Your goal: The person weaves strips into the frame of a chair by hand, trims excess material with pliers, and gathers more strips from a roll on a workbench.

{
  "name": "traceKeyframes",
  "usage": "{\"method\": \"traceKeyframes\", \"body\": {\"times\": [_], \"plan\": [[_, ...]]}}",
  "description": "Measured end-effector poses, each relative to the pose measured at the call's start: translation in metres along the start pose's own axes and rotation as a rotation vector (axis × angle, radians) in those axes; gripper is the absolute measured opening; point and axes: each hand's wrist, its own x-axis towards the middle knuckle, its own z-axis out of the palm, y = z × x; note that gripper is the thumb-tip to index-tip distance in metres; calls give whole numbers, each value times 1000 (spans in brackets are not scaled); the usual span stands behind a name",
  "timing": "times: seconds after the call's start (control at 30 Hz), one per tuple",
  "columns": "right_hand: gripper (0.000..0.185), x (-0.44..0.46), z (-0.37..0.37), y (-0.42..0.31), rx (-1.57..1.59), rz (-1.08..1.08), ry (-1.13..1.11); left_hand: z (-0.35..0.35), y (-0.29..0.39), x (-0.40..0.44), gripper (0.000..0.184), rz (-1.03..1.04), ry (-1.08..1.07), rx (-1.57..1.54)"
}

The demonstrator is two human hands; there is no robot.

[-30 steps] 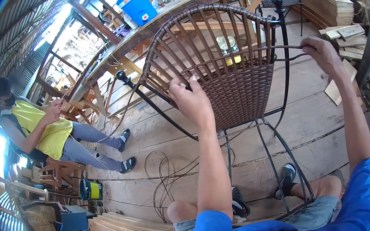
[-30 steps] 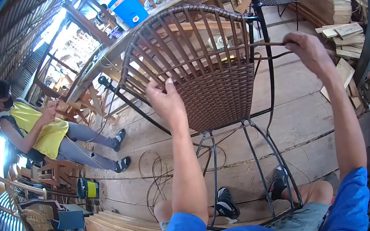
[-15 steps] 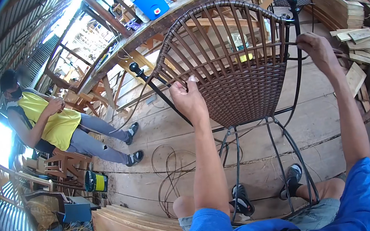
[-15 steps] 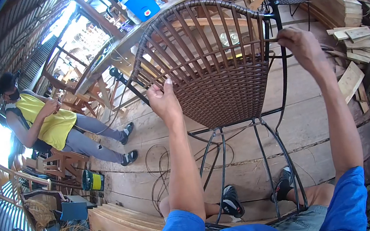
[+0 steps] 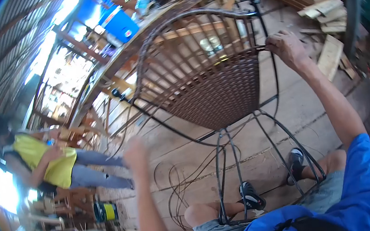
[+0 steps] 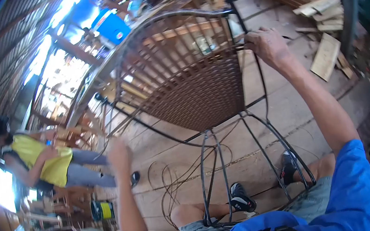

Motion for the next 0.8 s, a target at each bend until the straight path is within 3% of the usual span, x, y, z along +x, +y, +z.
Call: {"method": "traceKeyframes", "body": {"times": [0.03,0.07,0.1,0.13,0.27,0.3,0.37,0.43,0.47,0.5,0.53,0.63,0.67,0.8], "plan": [[11,-7,0,5,-14,-44,75,-22,-23,-19,18,-121,-136,20],[11,-16,6,10,-39,-64,134,5,-72,-52,25,-41,-54,59],[11,-21,4,3,14,-43,152,-6,-86,-73,32,-262,-67,-111],[11,-25,9,-2,58,-23,165,-5,-107,-97,37,-358,-137,-15],[11,-25,24,-25,101,-8,267,-3,-190,-170,41,-401,-149,102],[12,-26,30,-25,164,35,271,6,-217,-191,40,-401,-142,143],[16,-30,42,-26,297,115,273,-25,-227,-205,37,-595,-308,226],[14,-33,39,-26,602,387,142,-24,-225,-194,31,-575,-454,223],[17,-36,42,-26,822,575,55,-36,-215,-187,29,-569,-537,227],[22,-36,45,-26,1040,758,-33,-42,-197,-178,30,-518,-482,221],[32,-36,51,-28,1222,811,-60,-54,-158,-146,36,-464,-421,214],[34,-24,56,-43,1619,956,2,-39,-89,-79,44,-183,-161,-111],[34,-21,64,-44,1639,910,42,-40,-56,-55,44,-66,-87,-218],[34,-26,87,-42,1585,760,88,-47,51,9,41,-37,29,-397]]}}
